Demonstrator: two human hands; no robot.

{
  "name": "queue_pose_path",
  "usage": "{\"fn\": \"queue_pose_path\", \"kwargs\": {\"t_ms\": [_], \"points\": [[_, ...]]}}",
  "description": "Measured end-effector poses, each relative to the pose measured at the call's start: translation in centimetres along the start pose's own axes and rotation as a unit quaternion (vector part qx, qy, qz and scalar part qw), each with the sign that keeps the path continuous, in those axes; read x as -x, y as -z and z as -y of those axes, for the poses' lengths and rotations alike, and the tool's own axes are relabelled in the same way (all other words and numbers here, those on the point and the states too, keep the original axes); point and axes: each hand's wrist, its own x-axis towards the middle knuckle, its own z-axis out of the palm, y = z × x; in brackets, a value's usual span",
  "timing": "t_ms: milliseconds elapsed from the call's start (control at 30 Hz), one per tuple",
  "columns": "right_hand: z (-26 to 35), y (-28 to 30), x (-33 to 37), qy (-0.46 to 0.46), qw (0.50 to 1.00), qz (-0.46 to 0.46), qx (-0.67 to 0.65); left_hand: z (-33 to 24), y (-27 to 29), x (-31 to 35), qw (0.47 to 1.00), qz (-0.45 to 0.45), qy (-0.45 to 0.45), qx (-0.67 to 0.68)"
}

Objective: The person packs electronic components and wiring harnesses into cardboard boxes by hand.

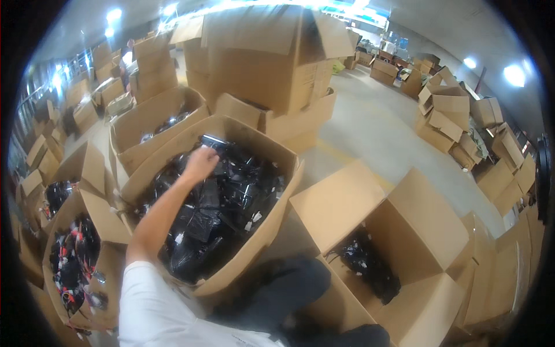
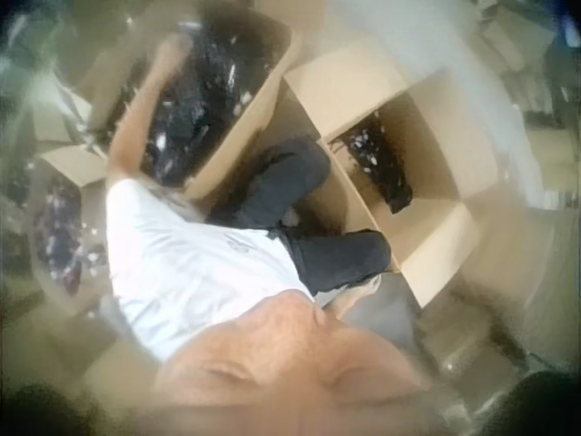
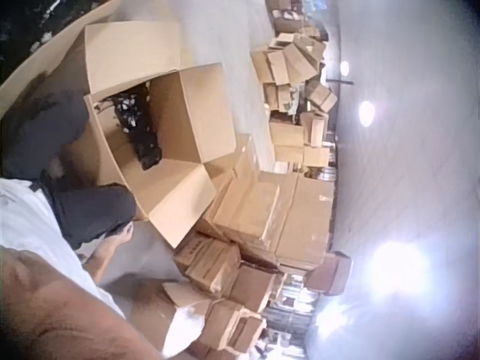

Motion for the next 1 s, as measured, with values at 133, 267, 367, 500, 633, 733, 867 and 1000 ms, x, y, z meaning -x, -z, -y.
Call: {"fn": "queue_pose_path", "kwargs": {"t_ms": [133,267,367,500,633,733,867,1000], "points": [[3.0,2.1,1.1,-0.013,0.994,-0.088,0.063,5.4,-0.1,-0.9,0.977,0.197,-0.046,-0.066],[9.0,0.5,0.2,-0.024,0.981,-0.098,0.163,4.7,0.0,-0.9,0.984,0.161,-0.06,-0.044],[14.8,-3.0,-1.3,-0.027,0.999,-0.018,-0.006,-1.4,3.5,-1.0,0.992,0.073,-0.005,0.102],[21.0,-11.0,-2.2,0.099,0.977,0.185,-0.037,-11.4,6.5,-2.2,0.952,0.102,-0.027,0.288],[26.9,-23.5,3.3,0.158,0.876,0.449,-0.081,-20.7,5.2,0.7,0.87,0.216,0.082,0.434],[28.0,-29.3,8.5,-0.016,0.755,0.593,-0.278,-24.4,3.0,4.6,0.759,0.28,0.154,0.568],[24.3,-29.9,8.3,-0.078,0.762,0.61,-0.2,-23.0,3.6,7.1,0.815,0.322,0.061,0.478],[23.9,-26.5,5.9,-0.117,0.768,0.577,-0.253,-11.7,5.5,8.9,0.973,0.179,-0.039,0.143]]}}
